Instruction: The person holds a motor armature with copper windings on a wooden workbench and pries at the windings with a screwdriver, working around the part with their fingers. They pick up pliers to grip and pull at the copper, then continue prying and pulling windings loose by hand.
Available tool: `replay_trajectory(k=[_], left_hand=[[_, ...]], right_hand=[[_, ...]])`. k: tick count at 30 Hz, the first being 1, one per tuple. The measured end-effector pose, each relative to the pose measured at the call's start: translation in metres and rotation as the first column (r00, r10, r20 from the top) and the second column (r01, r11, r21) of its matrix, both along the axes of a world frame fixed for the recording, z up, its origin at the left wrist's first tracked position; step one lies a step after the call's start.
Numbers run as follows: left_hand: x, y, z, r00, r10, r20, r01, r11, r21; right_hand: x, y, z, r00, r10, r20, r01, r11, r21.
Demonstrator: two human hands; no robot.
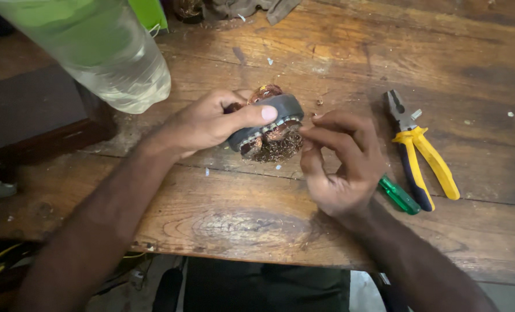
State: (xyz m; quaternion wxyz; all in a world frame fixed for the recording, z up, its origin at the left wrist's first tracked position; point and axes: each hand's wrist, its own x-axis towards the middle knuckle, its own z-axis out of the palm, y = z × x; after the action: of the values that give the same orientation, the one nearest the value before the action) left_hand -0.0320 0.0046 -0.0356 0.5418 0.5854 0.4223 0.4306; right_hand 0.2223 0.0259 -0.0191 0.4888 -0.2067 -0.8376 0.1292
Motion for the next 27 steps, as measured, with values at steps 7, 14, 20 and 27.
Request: replay_trajectory(k=[7,14,20,27], left_hand=[[0.001,0.0,0.0,0.99,0.047,0.135,-0.013,0.97,-0.244],[0.005,0.0,-0.003,0.992,0.061,0.108,-0.035,0.973,-0.226],[0.021,-0.001,0.0,0.997,0.065,-0.034,-0.057,0.978,0.2],[0.03,-0.016,0.012,0.966,0.207,-0.157,-0.134,0.916,0.379]], right_hand=[[-0.013,0.008,-0.001,0.967,0.197,-0.16,-0.202,0.979,-0.012],[-0.015,0.0,-0.004,0.974,0.167,0.152,-0.136,0.971,-0.196],[-0.021,0.009,-0.014,0.96,0.194,0.2,-0.063,0.849,-0.524],[-0.023,0.007,-0.016,0.962,0.228,0.148,-0.108,0.82,-0.563]])
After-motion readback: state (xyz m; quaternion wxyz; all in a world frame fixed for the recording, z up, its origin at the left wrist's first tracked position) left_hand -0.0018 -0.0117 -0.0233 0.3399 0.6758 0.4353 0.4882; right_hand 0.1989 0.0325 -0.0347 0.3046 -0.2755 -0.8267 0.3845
